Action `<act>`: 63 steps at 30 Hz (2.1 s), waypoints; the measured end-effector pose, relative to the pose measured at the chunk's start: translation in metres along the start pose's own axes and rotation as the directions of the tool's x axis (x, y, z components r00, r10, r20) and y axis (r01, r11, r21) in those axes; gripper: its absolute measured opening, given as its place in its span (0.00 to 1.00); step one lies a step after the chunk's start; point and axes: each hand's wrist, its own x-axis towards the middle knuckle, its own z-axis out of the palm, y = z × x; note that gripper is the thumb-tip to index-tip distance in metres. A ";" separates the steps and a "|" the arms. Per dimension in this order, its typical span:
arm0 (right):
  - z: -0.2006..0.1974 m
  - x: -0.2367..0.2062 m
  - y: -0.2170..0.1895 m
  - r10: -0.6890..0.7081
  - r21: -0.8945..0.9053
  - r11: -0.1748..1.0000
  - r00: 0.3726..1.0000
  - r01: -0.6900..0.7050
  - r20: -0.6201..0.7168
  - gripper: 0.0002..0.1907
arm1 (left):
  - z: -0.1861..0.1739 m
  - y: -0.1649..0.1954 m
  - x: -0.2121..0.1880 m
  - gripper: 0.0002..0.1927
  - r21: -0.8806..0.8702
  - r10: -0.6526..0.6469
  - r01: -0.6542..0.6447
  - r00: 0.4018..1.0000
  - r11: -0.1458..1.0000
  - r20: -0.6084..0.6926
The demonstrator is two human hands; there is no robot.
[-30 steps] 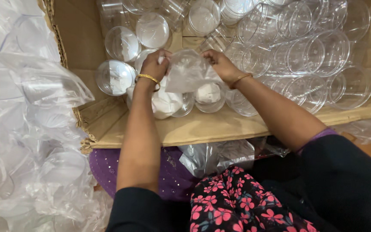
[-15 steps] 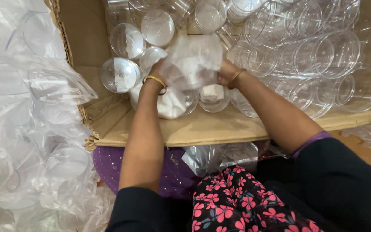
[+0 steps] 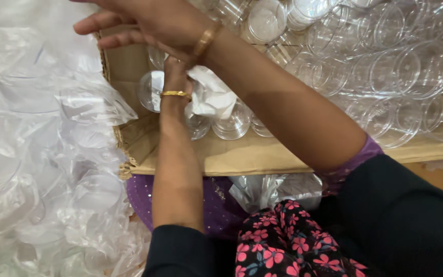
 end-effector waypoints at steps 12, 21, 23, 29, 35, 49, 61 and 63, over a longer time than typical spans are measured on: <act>-0.075 -0.167 0.036 -0.129 -0.682 0.678 0.869 -0.274 -0.477 0.11 | 0.059 0.020 -0.022 0.12 0.419 0.213 -0.246 0.969 0.874 0.125; -0.091 -0.174 0.029 -0.335 -0.698 0.663 0.727 -0.270 -0.599 0.10 | 0.059 0.021 -0.021 0.14 0.547 0.025 -0.100 0.990 0.831 0.142; -0.093 -0.175 0.031 -0.295 -0.695 0.598 0.697 -0.399 -0.654 0.11 | 0.061 0.023 -0.023 0.13 0.527 0.077 -0.178 0.975 0.831 0.208; -0.095 -0.179 0.032 -0.154 -0.312 0.943 0.674 -0.119 -0.723 0.09 | 0.060 0.023 -0.027 0.16 0.462 -0.143 0.047 0.975 0.885 0.173; -0.099 -0.203 0.014 0.304 0.212 0.949 0.847 -0.232 -0.435 0.12 | 0.044 0.032 -0.034 0.15 0.014 -0.248 0.249 0.956 0.968 0.156; -0.130 -0.239 0.039 0.431 -0.372 0.534 0.623 -0.759 -0.653 0.10 | -0.013 0.002 -0.027 0.17 0.996 -0.376 -0.022 0.925 0.090 0.055; -0.082 -0.203 0.073 0.473 -0.590 0.009 0.524 -0.807 -0.709 0.12 | 0.016 -0.009 -0.034 0.14 0.938 -0.603 -0.033 0.774 -0.346 -0.195; -0.090 -0.204 0.061 0.240 -0.683 0.164 0.701 -0.711 -0.672 0.11 | 0.004 0.000 -0.032 0.14 0.980 -0.491 -0.027 0.868 -0.199 -0.076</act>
